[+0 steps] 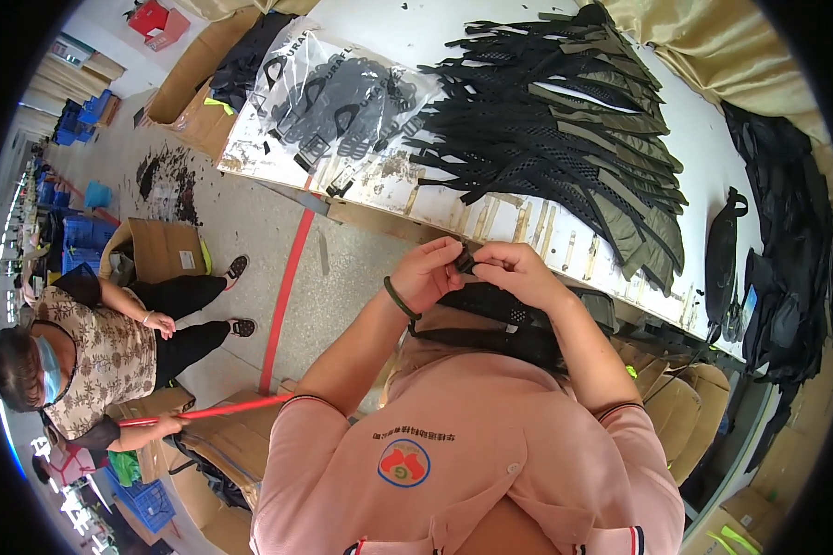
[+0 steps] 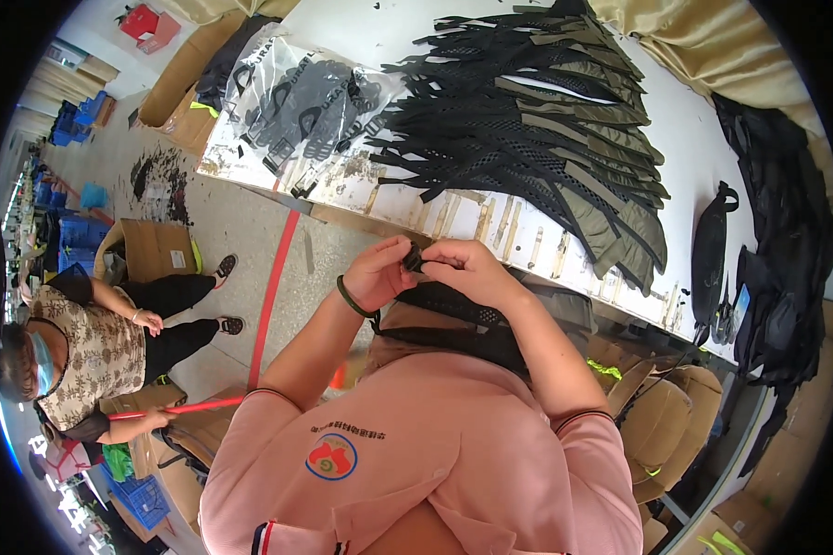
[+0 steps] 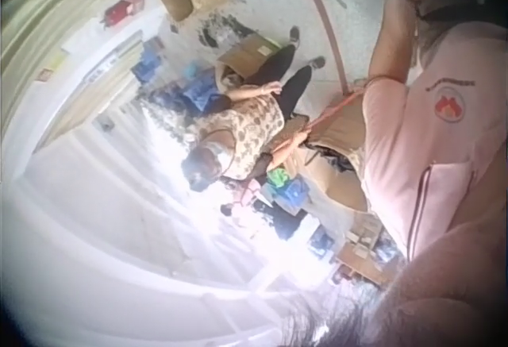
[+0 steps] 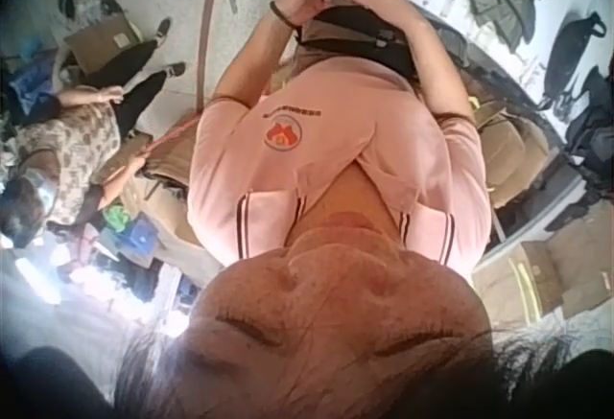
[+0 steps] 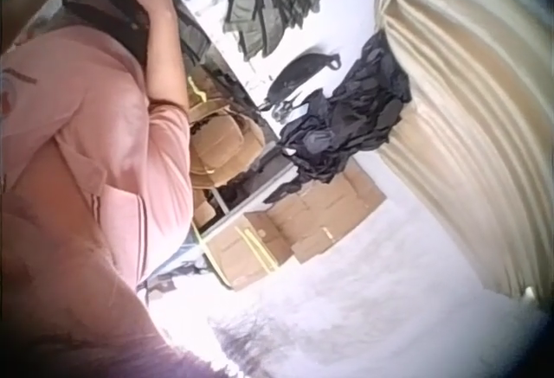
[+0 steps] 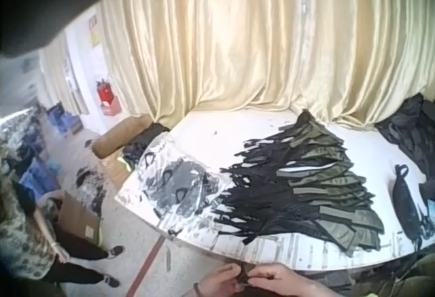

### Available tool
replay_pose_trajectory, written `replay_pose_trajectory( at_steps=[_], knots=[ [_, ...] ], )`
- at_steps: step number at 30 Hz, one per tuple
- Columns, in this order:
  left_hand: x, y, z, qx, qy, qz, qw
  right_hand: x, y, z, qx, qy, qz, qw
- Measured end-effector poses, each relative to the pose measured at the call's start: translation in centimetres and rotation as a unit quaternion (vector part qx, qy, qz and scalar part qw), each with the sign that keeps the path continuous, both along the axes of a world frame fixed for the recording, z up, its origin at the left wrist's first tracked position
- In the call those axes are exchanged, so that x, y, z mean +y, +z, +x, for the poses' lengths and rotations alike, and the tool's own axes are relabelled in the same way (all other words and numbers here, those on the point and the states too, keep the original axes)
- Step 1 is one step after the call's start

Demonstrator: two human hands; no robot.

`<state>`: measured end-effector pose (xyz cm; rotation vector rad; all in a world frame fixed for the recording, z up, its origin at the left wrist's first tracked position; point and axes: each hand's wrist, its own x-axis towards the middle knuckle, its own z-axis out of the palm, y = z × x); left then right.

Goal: Assembling plastic buckles and clips onto mesh fabric strips for tactical gear in a factory environment.

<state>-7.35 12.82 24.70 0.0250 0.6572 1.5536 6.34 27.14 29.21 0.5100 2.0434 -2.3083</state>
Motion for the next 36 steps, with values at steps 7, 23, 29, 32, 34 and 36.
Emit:
replay_pose_trajectory(
  at_steps=[7, 23, 29, 32, 34, 36],
  knots=[
    [0.0, -0.1, 0.6, -0.040, -0.014, 0.000, 0.999, -0.2, 0.9, 0.2, 0.054, 0.009, 0.190, 0.980],
    [0.4, 0.4, 0.6, 0.111, 0.024, -0.003, 0.993, -2.1, 0.8, -0.2, 0.093, -0.107, 0.134, 0.981],
    [1.3, 2.4, 2.2, 0.338, 0.091, -0.055, 0.935, -1.9, 1.0, -0.2, 0.230, -0.127, 0.487, 0.833],
    [1.4, 2.5, 2.3, 0.350, 0.087, -0.063, 0.931, -2.1, 0.9, 0.5, 0.094, -0.120, -0.026, 0.988],
    [1.3, 2.1, 2.3, 0.365, 0.094, -0.068, 0.924, -1.6, 0.6, 0.4, 0.032, -0.120, -0.070, 0.990],
    [1.2, 2.0, 2.4, 0.380, 0.100, -0.074, 0.917, -1.5, -0.1, 0.5, 0.020, -0.126, -0.098, 0.987]
  ],
)
